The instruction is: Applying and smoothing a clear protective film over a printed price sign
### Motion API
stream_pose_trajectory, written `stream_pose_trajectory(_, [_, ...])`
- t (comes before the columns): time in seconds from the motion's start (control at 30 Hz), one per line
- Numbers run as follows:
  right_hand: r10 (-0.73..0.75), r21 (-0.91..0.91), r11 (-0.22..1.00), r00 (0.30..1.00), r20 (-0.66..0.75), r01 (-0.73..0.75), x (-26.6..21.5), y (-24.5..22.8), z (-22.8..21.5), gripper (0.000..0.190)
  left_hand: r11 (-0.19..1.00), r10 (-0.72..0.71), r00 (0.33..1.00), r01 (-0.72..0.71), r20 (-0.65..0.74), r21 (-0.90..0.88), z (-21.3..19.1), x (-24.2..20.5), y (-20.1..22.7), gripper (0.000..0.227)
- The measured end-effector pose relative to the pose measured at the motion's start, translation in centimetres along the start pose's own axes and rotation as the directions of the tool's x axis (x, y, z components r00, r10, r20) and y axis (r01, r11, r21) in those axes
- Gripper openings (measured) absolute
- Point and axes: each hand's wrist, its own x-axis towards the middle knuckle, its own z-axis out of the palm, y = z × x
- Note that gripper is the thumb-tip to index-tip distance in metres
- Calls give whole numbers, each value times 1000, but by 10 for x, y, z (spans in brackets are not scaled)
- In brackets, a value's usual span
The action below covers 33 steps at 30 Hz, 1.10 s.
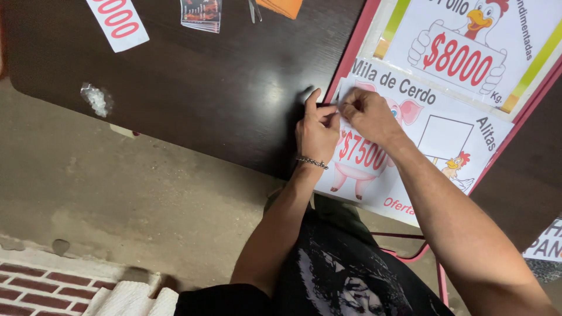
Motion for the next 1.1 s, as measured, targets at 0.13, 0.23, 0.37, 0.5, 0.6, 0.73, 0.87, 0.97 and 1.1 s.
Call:
stream_pose_trajectory(0.13, [40, 32, 999, 999, 0, -40, -9, -15, -4, 15, 997, 30, 999, -32, 27, 68, 1, 0, -1, 71])
stream_pose_trajectory(0.23, [53, -13, 998, 998, -15, -53, -8, -23, -4, 22, 994, 27, 996, -36, 85, 106, -5, -4, 11, 74])
stream_pose_trajectory(0.37, [82, -132, 988, 996, -18, -83, -6, -41, -5, 39, 994, 11, 992, -24, 124, 109, -14, -9, 22, 77])
stream_pose_trajectory(0.5, [67, -198, 978, 998, 6, -65, -1, -42, -6, 28, 991, 18, 995, -31, 103, 130, -8, -8, 12, 79])
stream_pose_trajectory(0.6, [61, -155, 986, 998, 35, -55, -4, -35, -4, 23, 992, 37, 997, -43, 62, 115, -5, -8, 4, 81])
stream_pose_trajectory(0.73, [37, -54, 998, 997, 74, -33, -5, -33, -2, 16, 996, 52, 999, -52, 12, 66, -1, -4, -6, 79])
stream_pose_trajectory(0.87, [24, -41, 999, 995, 96, -20, -3, -17, 0, 13, 998, 55, 998, -55, -8, 38, 3, 0, -15, 78])
stream_pose_trajectory(0.97, [-7, -40, 999, 995, 100, 11, 0, -15, -1, 13, 999, 7, 1000, -5, -26, 46, 6, 3, -18, 76])
stream_pose_trajectory(1.1, [-73, -82, 993, 991, 116, 83, 3, -10, -3, 13, 997, -60, 998, 60, 8, 52, 8, 8, -25, 70])
